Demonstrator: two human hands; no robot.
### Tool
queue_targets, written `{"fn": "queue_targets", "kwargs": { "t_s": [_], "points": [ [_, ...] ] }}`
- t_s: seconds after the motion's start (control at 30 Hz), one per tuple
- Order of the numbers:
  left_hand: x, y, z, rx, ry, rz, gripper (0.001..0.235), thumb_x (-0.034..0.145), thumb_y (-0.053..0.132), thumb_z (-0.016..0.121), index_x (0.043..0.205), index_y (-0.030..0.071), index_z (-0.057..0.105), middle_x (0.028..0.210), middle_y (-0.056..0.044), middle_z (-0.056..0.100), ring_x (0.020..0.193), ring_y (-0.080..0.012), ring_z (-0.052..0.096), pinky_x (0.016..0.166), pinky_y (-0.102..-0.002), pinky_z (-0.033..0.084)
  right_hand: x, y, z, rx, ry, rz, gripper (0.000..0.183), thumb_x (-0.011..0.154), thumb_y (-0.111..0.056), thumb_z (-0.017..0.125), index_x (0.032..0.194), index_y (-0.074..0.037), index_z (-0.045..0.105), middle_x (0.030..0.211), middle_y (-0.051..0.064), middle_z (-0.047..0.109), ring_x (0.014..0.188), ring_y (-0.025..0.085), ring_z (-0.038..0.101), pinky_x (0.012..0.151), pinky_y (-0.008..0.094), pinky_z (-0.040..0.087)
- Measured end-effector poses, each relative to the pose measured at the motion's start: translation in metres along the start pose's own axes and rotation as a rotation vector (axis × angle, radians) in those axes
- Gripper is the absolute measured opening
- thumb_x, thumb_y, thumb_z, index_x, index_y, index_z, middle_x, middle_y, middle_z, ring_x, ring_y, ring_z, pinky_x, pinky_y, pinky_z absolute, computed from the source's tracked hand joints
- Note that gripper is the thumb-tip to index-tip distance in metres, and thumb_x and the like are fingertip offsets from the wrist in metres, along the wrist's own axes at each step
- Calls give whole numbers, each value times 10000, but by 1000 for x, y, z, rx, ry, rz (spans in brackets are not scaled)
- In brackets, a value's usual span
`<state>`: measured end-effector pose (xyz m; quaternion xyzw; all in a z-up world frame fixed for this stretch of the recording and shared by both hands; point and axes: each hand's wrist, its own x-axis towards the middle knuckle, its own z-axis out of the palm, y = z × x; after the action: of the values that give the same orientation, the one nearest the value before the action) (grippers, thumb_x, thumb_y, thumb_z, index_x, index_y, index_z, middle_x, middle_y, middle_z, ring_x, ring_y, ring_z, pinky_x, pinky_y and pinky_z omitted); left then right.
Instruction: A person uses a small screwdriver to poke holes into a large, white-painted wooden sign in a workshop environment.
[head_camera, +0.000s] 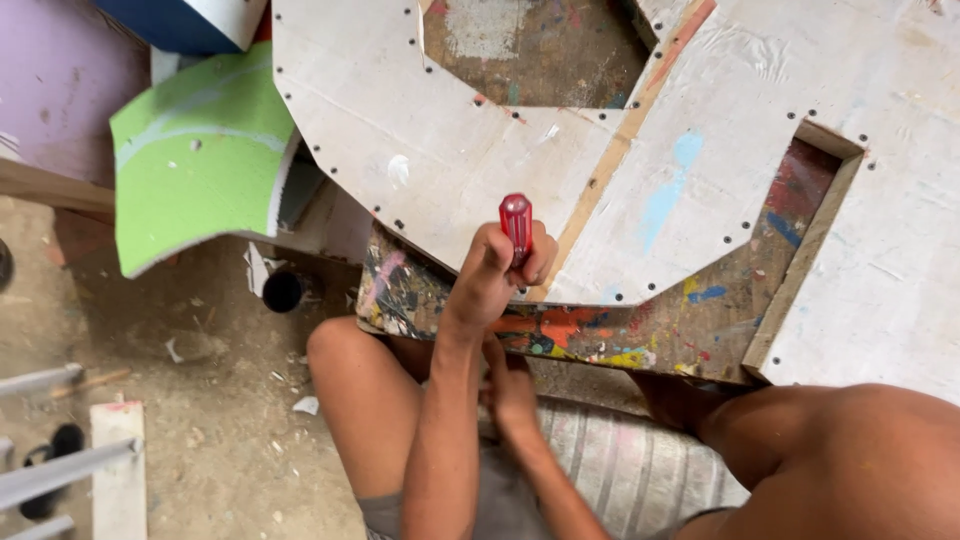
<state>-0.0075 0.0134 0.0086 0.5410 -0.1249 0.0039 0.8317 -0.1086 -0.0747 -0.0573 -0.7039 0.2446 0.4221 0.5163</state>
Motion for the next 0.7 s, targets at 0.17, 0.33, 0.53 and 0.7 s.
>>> {"fn": "queue_targets", "kwargs": {
  "t_s": [0.17,0.33,0.53,0.7],
  "points": [
    [-2,10,-2,-12,-38,-11,660,930,780,465,722,157,532,625,35,415,568,-66,282,552,-246,221,-56,-60,-63,-671,-272,-266,588,959,-531,594,622,-140,313,600,5,321,590,145,287,576,405,208],
    [-6,19,-6,101,-53,-76,715,948,774,430,891,89,629,775,-12,557,674,-102,492,646,-247,431,-97,-89,-90,-392,412,-763,190,950,-294,598,943,-172,743,816,-4,768,749,168,670,717,348,477],
    [-9,15,10,49,-78,-225,693,894,805,477,830,121,563,806,5,508,738,-88,432,619,-222,329,-126,-132,-106,-49,142,-1208,525,1061,-248,466,1541,-59,364,1527,189,549,1299,265,632,978,349,600],
    [-7,11,6,91,-71,-187,666,943,751,414,922,112,598,753,12,470,710,-107,439,674,-257,384,-156,-199,-123,-726,142,-1093,380,963,-8,453,1274,-49,666,1198,103,745,1002,237,728,845,383,533]
  ]
}}
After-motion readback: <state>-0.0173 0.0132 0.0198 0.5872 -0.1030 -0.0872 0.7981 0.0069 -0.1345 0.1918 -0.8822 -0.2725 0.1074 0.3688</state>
